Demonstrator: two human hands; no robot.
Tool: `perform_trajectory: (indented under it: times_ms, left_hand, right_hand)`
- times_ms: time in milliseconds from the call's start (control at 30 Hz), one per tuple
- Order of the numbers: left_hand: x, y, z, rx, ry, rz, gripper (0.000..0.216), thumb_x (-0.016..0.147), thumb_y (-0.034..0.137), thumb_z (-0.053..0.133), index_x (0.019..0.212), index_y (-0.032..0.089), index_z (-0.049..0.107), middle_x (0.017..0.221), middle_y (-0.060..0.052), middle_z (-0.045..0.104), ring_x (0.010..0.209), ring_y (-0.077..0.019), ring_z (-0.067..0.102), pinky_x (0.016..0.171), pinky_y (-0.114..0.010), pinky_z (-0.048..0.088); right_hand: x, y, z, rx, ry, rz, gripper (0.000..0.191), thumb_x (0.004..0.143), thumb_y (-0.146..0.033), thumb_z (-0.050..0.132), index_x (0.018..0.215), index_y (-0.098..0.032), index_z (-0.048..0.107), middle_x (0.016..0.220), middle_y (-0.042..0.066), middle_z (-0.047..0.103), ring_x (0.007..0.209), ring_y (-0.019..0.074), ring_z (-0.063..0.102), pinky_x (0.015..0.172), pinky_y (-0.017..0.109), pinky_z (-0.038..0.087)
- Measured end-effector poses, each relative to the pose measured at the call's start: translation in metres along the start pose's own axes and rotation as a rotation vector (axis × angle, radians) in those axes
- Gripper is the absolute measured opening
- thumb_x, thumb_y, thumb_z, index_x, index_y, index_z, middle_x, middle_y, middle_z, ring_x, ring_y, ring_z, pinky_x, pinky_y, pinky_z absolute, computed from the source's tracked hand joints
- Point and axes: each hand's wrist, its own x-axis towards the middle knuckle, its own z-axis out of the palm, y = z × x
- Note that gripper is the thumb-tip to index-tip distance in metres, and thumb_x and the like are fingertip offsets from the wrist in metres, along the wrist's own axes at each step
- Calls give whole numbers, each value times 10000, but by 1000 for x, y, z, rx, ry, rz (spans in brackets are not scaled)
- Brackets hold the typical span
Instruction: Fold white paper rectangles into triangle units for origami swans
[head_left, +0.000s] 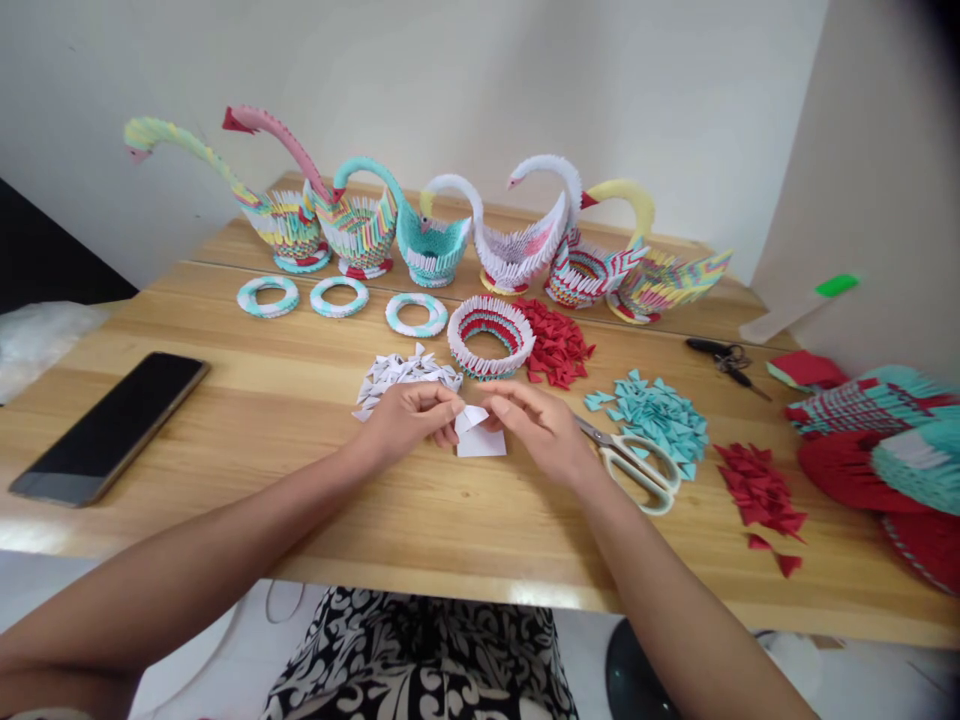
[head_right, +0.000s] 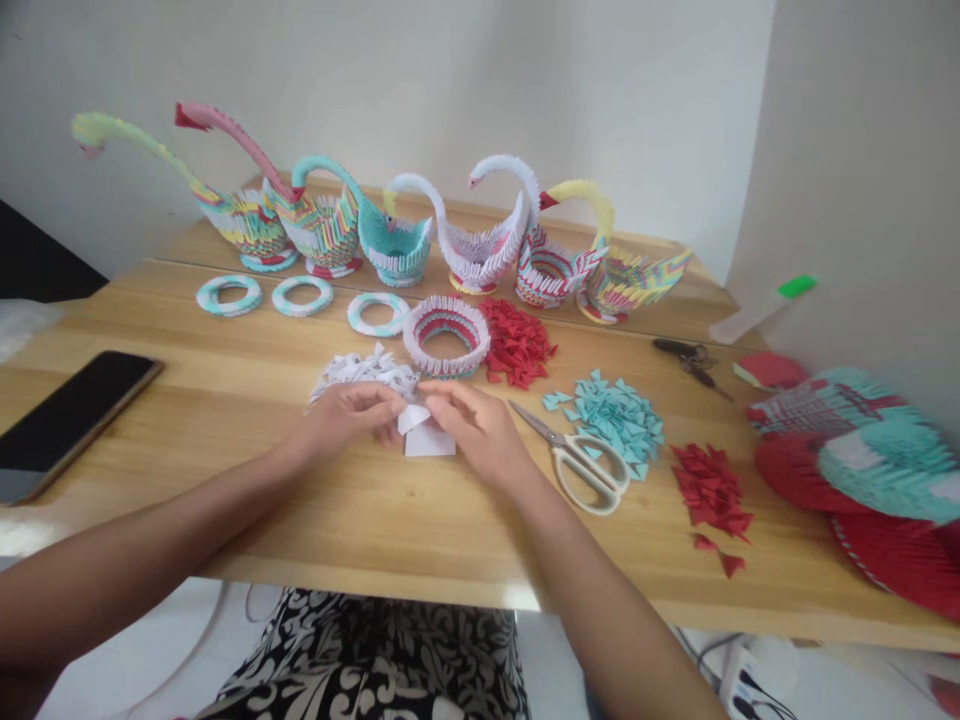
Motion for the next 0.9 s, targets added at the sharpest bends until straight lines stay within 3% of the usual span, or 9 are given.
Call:
perform_trajectory:
  times_ms: [200,667,900]
  left_hand:
    - [-3,1,4,36,-13,20,184,833,279,600,749,120,640,574,-10,656,499,-86,601,522,-176,502]
    - [-3,1,5,62,-27,23,192,834,275,594,722,120,619,569,-6,654,491,-85,603,516,-170,503]
    - [-3,1,5,111,-38,48,164,835,246,575,746,121,634,578,-4,651,518,-92,615,541,-182,512]
  right_hand:
    - [1,2,11,152,2,108,259,815,-349,648,1024,-198,659,695,-25,580,600,111,531,550,218,427]
    - [0,7,7,-102,27,5,195,855,-267,617,1026,-226,702,872,11,708,723,141,605,640,237,436]
    - [0,2,6,-147,11,28,80,858,-245,612,803,-200,648,708,-36,646,631,105,546,599,211,387]
